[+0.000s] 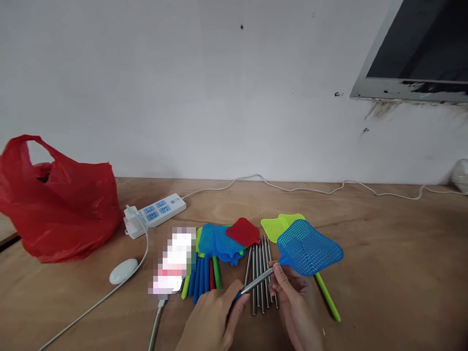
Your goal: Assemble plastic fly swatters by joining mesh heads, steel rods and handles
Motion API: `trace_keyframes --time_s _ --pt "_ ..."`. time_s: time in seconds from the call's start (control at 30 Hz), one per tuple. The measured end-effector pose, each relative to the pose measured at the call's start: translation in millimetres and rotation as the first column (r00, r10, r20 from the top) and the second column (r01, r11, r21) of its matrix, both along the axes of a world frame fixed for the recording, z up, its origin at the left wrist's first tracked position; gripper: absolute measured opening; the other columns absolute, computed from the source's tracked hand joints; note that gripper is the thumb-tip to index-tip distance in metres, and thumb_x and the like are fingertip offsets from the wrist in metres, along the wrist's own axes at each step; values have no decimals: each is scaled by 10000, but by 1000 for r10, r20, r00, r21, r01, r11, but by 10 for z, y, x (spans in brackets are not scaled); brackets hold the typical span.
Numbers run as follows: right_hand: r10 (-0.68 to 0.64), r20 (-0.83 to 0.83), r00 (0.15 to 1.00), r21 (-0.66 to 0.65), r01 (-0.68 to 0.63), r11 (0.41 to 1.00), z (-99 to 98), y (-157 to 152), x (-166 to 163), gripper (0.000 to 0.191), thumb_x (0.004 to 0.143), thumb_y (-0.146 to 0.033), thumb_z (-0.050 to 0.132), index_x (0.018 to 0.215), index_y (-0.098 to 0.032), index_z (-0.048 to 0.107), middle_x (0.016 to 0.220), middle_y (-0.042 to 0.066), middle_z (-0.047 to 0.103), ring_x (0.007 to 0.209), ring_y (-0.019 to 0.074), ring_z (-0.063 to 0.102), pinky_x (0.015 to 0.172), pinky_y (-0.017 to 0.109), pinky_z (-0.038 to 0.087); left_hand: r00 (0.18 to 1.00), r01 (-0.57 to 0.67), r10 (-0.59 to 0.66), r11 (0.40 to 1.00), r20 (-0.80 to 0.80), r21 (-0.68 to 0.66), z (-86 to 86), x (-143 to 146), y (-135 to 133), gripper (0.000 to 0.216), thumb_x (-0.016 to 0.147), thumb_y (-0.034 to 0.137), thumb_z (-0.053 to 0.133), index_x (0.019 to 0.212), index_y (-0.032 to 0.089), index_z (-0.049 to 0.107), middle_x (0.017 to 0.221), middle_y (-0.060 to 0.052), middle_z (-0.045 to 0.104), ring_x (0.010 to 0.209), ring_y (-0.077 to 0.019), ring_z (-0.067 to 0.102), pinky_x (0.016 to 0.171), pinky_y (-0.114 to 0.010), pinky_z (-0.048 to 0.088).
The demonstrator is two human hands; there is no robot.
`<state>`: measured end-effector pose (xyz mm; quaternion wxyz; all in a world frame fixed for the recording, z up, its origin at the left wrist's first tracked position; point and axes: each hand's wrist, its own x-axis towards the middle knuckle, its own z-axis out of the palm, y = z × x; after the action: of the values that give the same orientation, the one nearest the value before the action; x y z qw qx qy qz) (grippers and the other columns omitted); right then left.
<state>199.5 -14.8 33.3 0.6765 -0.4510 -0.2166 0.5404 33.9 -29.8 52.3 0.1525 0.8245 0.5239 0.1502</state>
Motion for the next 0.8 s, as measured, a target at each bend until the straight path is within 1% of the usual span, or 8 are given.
trace_keyframes --time_s 0.13,0.23,0.33,0.47,0.53,0.63,0.7,0.8 --pt "31 -58 998 -49 -34 998 42 27 114 355 543 -461 917 701 -185 759 620 11 665 490 117 507 440 251 434 999 -8 11 998 42 -59 -25 -75 1 310 1040 371 358 952 255 633 787 -20 735 722 -241 717 584 -256 418" --pt "40 -120 992 -55 -47 997 44 32 210 430 627 -585 822 744 -175 766 626 34 672 516 150 547 452 277 471 995 -21 29 997 95 -79 -57 -173 -12 279 1022 383 401 1003 279 660 869 -17 758 826 -245 729 675 -258 469" --pt "3 -85 996 -70 -9 998 2 28 243 402 696 -592 764 708 -191 731 631 36 680 500 152 547 459 285 473 987 -32 40 998 158 -53 -86 -239 -42 306 1015 414 413 945 286 681 865 -11 769 811 -236 731 689 -255 492" --pt "-55 -10 998 -53 54 997 -74 11 183 418 772 -615 698 712 -201 711 429 -51 483 377 105 381 400 258 387 968 -69 63 997 241 19 -100 -254 -73 325 1012 439 421 947 290 702 848 -11 776 761 -226 728 659 -249 512" --pt "-7 -9 1000 -53 6 999 -77 5 154 438 772 -630 694 731 -195 725 405 -64 430 371 98 355 390 247 366 962 -71 62 997 265 25 -110 -212 -77 326 1005 448 433 935 292 710 844 -12 776 750 -223 725 652 -245 518" --pt "65 27 998 -41 -63 997 -31 -3 120 435 715 -620 752 751 -187 742 428 -58 451 386 100 397 381 234 367 942 -80 75 997 328 1 -136 -63 -77 360 1006 468 412 908 284 706 833 -13 773 745 -223 720 640 -249 521" --pt "154 85 984 -42 -151 988 4 -19 94 429 672 -593 800 777 -180 752 473 -44 499 410 112 450 385 235 394 914 -87 94 996 394 -35 -143 56 -76 384 1019 467 384 895 271 690 825 -15 761 752 -219 712 661 -249 522" --pt "271 171 947 -39 -268 963 25 -41 90 404 671 -550 824 830 -184 758 687 22 651 508 146 559 439 263 464 873 -33 69 996 484 -82 -136 149 -70 336 1027 420 401 940 253 680 856 -24 742 786 -206 705 708 -242 533"
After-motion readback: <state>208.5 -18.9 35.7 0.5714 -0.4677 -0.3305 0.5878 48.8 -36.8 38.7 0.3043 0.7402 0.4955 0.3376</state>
